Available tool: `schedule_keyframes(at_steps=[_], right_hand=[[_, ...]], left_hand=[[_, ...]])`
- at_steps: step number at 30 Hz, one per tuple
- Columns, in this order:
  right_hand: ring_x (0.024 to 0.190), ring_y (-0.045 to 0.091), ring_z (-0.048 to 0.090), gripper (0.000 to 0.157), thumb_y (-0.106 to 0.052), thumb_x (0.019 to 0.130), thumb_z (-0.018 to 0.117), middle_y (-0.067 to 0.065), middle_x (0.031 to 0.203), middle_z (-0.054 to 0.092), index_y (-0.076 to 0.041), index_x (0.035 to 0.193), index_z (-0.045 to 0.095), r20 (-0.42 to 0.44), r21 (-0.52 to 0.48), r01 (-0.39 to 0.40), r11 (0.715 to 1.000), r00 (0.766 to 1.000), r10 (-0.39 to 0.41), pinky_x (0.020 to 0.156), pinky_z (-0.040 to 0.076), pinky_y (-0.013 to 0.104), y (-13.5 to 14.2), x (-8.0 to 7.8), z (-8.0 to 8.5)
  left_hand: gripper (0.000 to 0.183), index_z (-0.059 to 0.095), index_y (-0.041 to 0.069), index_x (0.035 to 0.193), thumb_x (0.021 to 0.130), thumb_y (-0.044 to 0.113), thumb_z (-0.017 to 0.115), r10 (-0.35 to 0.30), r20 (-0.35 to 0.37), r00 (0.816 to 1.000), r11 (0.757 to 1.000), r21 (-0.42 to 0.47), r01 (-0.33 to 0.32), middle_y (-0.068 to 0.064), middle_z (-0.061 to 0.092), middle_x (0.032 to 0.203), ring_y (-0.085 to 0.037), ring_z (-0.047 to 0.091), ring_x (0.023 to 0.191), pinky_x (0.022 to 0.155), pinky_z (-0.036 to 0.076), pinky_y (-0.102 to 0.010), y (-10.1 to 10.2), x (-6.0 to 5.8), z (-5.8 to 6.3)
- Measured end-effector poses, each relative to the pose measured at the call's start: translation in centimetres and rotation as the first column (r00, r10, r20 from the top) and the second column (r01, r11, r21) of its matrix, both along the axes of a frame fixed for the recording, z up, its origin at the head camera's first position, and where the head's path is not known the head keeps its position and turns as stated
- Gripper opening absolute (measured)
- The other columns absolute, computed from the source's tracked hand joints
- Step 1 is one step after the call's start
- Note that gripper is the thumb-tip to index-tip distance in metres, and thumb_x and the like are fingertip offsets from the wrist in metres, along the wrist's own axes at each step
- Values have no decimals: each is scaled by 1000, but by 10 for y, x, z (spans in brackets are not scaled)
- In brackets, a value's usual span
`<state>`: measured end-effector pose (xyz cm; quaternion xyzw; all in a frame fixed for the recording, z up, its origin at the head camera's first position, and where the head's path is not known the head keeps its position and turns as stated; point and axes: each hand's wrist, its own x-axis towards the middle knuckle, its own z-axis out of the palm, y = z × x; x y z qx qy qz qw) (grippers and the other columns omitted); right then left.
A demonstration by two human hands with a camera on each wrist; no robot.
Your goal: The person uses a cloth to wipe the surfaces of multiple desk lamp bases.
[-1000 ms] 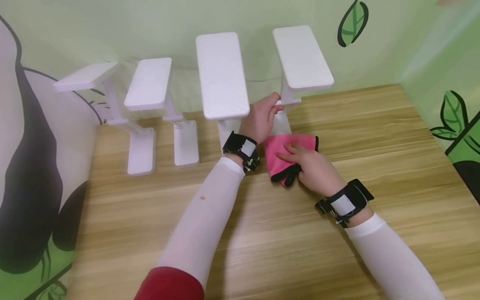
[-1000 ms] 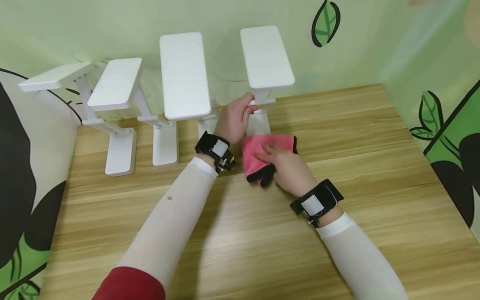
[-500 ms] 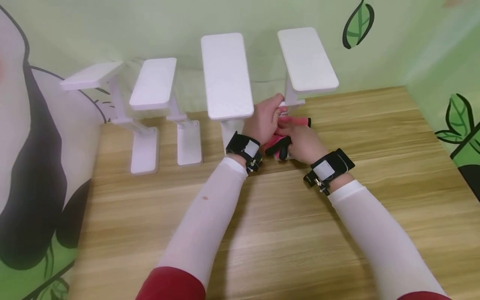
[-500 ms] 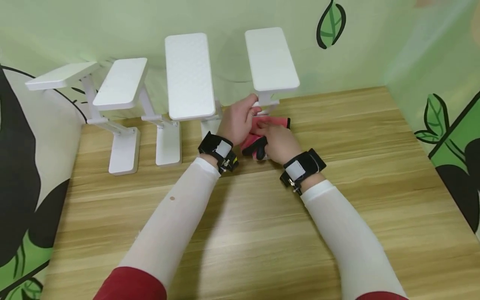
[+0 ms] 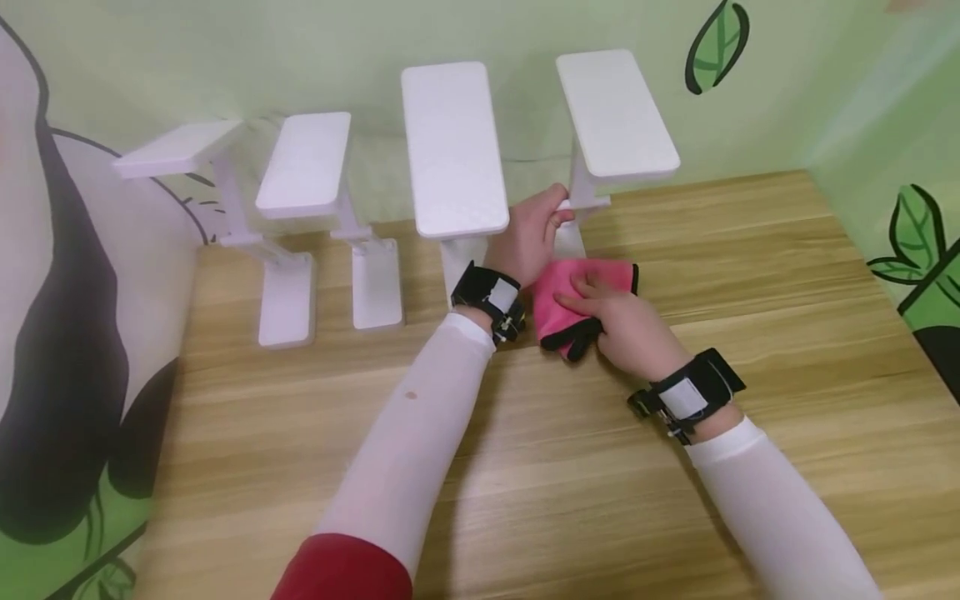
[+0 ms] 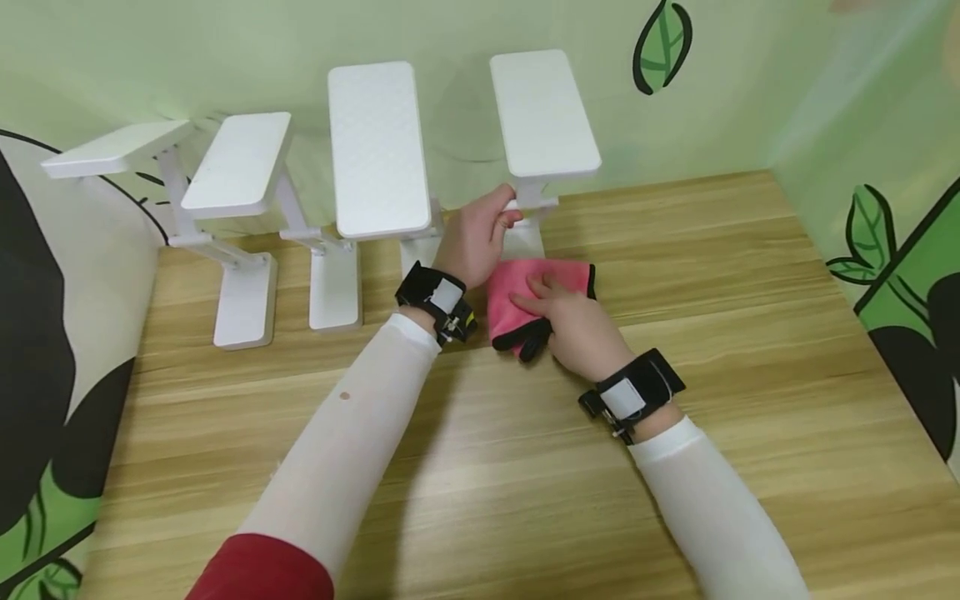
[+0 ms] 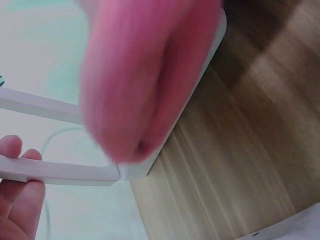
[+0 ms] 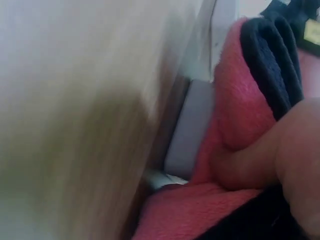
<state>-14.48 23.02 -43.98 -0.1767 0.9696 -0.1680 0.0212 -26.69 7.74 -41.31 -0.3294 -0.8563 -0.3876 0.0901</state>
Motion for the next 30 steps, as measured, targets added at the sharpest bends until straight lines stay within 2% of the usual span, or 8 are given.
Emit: schedule_keyframes(at_steps=[4,7,12,17,20,24,27,30], right_hand=[[132,33,41,67,10,77,49,13,145,44,-23,135,50,41,26,-11,1000,999,9,93,47,50,0,15,6],[127,33,46,65,9,77,49,11,145,45,-23,134,52,45,13,0,1000,999,-1,87,50,47,-3,10,6],[123,33,50,65,10,76,49,8,146,43,-20,134,51,31,-23,6,1000,1000,-6,83,50,44,-7,-22,2],[122,33,50,63,7,74,54,7,143,47,-18,132,55,-1,-72,27,997,1000,-27,93,45,50,-5,-59,-5],[121,34,51,61,6,74,54,9,141,49,-17,130,56,-16,-97,39,995,999,-41,97,43,51,-3,-67,-8],[134,34,37,75,11,71,50,12,148,40,-22,138,45,-23,-102,30,994,999,-33,98,43,52,2,-52,-14],[138,33,29,89,16,66,48,10,152,32,-29,142,37,-7,-118,21,993,1000,-22,86,48,49,6,-31,-17],[139,33,27,93,18,65,46,8,154,29,-33,142,35,16,-110,5,994,1000,-3,78,50,43,8,-9,-16]], left_hand=[[21,51,8,96,95,29,46,-6,6,1000,1000,-10,6,-4,55,82,-14,52,77,69,43,-26,-1,1,3],[21,51,8,96,95,29,46,-8,5,1000,1000,-10,8,-3,53,81,-14,51,76,68,43,-26,-2,2,4],[17,51,9,94,94,25,50,0,5,1000,1000,3,0,-3,52,78,-14,52,75,67,43,-26,-2,2,3],[13,51,10,92,95,23,50,0,27,1000,1000,0,0,-3,59,84,-11,55,78,69,45,-25,0,4,0],[9,51,11,93,95,20,51,-3,33,999,1000,7,3,-3,62,87,-10,55,78,70,45,-25,2,4,0],[12,50,10,92,94,21,51,-5,18,1000,1000,15,5,-4,61,85,-11,54,78,69,44,-25,3,4,0],[16,50,9,92,95,25,49,-4,7,1000,1000,11,4,-4,57,82,-11,54,76,68,44,-24,2,3,0],[20,50,10,94,95,29,46,4,13,1000,1000,6,-4,-3,56,82,-11,53,76,68,44,-24,0,2,-1]])
